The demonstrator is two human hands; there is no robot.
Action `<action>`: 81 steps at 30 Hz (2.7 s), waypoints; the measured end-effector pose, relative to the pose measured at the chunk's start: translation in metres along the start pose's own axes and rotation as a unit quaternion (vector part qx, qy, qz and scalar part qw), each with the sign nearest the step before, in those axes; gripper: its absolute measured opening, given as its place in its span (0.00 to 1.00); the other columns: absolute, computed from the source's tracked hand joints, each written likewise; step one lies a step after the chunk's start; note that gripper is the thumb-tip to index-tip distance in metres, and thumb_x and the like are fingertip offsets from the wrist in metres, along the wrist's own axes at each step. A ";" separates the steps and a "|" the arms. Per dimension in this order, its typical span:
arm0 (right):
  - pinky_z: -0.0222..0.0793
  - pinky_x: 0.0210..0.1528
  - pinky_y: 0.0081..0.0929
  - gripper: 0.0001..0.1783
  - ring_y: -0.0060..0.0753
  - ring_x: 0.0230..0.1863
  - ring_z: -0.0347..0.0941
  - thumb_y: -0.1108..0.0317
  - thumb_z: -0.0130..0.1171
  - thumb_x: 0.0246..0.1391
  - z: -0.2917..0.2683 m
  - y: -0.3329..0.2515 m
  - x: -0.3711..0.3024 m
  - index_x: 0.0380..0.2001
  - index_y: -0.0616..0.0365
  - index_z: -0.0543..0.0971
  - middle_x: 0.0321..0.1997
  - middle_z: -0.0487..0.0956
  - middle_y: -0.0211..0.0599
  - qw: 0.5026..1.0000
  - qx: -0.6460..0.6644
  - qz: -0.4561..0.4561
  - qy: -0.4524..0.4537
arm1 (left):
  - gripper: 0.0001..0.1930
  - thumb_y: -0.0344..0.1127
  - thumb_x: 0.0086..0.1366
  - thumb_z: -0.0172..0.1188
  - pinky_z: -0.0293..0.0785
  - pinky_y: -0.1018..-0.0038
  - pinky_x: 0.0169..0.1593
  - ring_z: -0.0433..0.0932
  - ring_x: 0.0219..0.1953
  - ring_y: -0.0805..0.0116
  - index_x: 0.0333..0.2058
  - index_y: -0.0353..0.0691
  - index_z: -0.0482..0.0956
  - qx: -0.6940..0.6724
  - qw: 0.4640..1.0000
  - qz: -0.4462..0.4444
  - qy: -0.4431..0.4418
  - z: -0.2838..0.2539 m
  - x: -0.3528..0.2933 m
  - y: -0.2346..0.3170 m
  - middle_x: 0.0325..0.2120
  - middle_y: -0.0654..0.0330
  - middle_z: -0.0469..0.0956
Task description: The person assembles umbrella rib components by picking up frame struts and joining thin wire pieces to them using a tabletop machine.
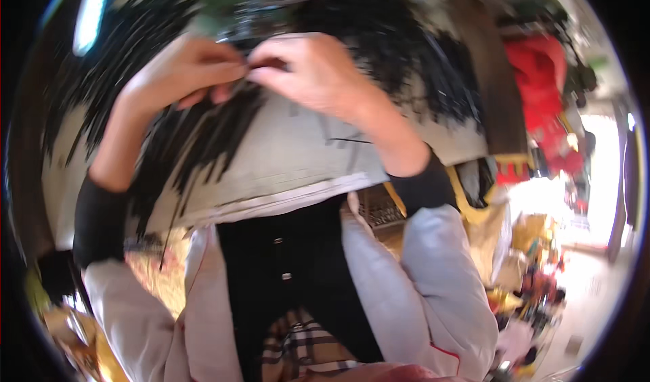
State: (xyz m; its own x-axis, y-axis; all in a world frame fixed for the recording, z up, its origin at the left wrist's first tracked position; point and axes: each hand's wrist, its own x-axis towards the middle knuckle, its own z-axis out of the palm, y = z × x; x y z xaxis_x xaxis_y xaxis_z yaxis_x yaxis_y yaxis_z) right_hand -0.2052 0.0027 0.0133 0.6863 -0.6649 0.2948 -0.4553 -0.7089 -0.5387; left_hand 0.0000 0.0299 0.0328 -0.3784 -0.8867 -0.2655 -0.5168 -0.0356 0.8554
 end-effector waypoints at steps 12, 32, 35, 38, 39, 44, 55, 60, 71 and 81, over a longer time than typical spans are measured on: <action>0.66 0.27 0.17 0.16 0.18 0.24 0.71 0.64 0.56 0.51 -0.007 0.008 -0.001 0.37 0.69 0.76 0.23 0.79 0.33 0.952 0.263 0.077 -0.136 | 0.11 0.37 0.48 0.62 0.70 0.66 0.29 0.75 0.23 0.51 0.24 0.33 0.79 0.301 0.934 0.005 0.192 0.017 0.016 -0.008 0.17 0.48 0.75; 0.65 0.21 0.15 0.17 0.18 0.22 0.70 0.67 0.54 0.50 0.001 -0.001 0.003 0.43 0.63 0.69 0.24 0.77 0.34 0.879 0.408 0.218 -0.117 | 0.13 0.31 0.57 0.59 0.56 0.86 0.13 0.64 0.12 0.83 0.40 0.31 0.77 -0.235 0.956 0.104 0.143 -0.004 0.016 -0.027 0.22 0.60 0.77; 0.65 0.21 0.14 0.18 0.18 0.22 0.70 0.67 0.55 0.50 0.002 -0.003 0.005 0.43 0.63 0.69 0.24 0.77 0.34 0.871 0.424 0.223 -0.107 | 0.13 0.31 0.57 0.59 0.55 0.86 0.13 0.62 0.12 0.84 0.40 0.32 0.77 -0.246 0.950 0.100 0.162 -0.003 0.015 -0.025 0.22 0.61 0.76; 0.65 0.21 0.14 0.19 0.18 0.22 0.70 0.67 0.55 0.49 0.001 -0.002 0.005 0.44 0.63 0.69 0.24 0.77 0.34 0.864 0.439 0.227 -0.099 | 0.15 0.33 0.60 0.57 0.54 0.89 0.13 0.63 0.13 0.86 0.44 0.33 0.76 -0.245 0.954 0.108 0.137 0.001 0.016 -0.024 0.24 0.64 0.74; 0.65 0.21 0.14 0.19 0.18 0.22 0.70 0.67 0.55 0.49 0.000 -0.001 0.004 0.44 0.63 0.69 0.24 0.77 0.34 0.859 0.446 0.230 -0.099 | 0.15 0.33 0.60 0.57 0.54 0.89 0.13 0.63 0.13 0.86 0.44 0.33 0.76 -0.245 0.954 0.109 0.137 0.002 0.017 -0.024 0.24 0.64 0.74; 0.65 0.21 0.14 0.19 0.18 0.22 0.71 0.67 0.55 0.49 0.000 -0.002 0.003 0.44 0.63 0.69 0.24 0.77 0.34 0.858 0.452 0.226 -0.093 | 0.14 0.34 0.61 0.55 0.52 0.90 0.13 0.61 0.13 0.87 0.44 0.33 0.75 -0.268 0.944 0.106 0.164 0.004 0.018 -0.023 0.24 0.65 0.73; 0.65 0.22 0.14 0.19 0.19 0.22 0.71 0.66 0.55 0.50 -0.001 -0.003 0.005 0.45 0.63 0.69 0.24 0.77 0.35 0.857 0.457 0.226 -0.076 | 0.14 0.32 0.59 0.57 0.52 0.86 0.13 0.61 0.13 0.84 0.43 0.32 0.75 -0.292 0.932 0.125 0.174 0.007 0.024 -0.020 0.23 0.61 0.75; 0.65 0.21 0.13 0.19 0.19 0.21 0.71 0.66 0.55 0.50 0.000 -0.004 0.004 0.44 0.63 0.69 0.24 0.76 0.35 0.853 0.470 0.222 -0.041 | 0.13 0.31 0.60 0.56 0.51 0.85 0.13 0.60 0.12 0.84 0.43 0.32 0.75 -0.281 0.932 0.131 0.191 0.011 0.027 -0.014 0.23 0.60 0.75; 0.66 0.22 0.15 0.19 0.20 0.22 0.71 0.66 0.55 0.49 0.006 0.001 0.005 0.44 0.63 0.68 0.24 0.76 0.35 0.849 0.471 0.239 -0.028 | 0.13 0.30 0.59 0.57 0.51 0.85 0.13 0.59 0.12 0.85 0.43 0.34 0.75 -0.298 0.927 0.122 0.193 0.015 0.035 -0.018 0.23 0.60 0.76; 0.68 0.22 0.16 0.15 0.21 0.22 0.72 0.66 0.56 0.50 0.010 0.001 0.005 0.40 0.61 0.71 0.26 0.76 0.35 0.825 0.499 0.263 -0.030 | 0.13 0.37 0.59 0.58 0.51 0.88 0.13 0.60 0.13 0.86 0.39 0.34 0.76 -0.294 0.934 0.067 0.192 0.014 0.028 -0.012 0.23 0.64 0.74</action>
State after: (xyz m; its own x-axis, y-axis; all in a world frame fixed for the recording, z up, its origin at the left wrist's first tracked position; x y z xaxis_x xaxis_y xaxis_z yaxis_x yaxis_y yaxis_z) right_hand -0.1964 0.0012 0.0067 0.5829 -0.7851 -0.2094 -0.0247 0.2404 -0.9703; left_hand -0.0150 0.0119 0.0085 -0.0477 -0.9973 -0.0561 0.0694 -0.0594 0.9958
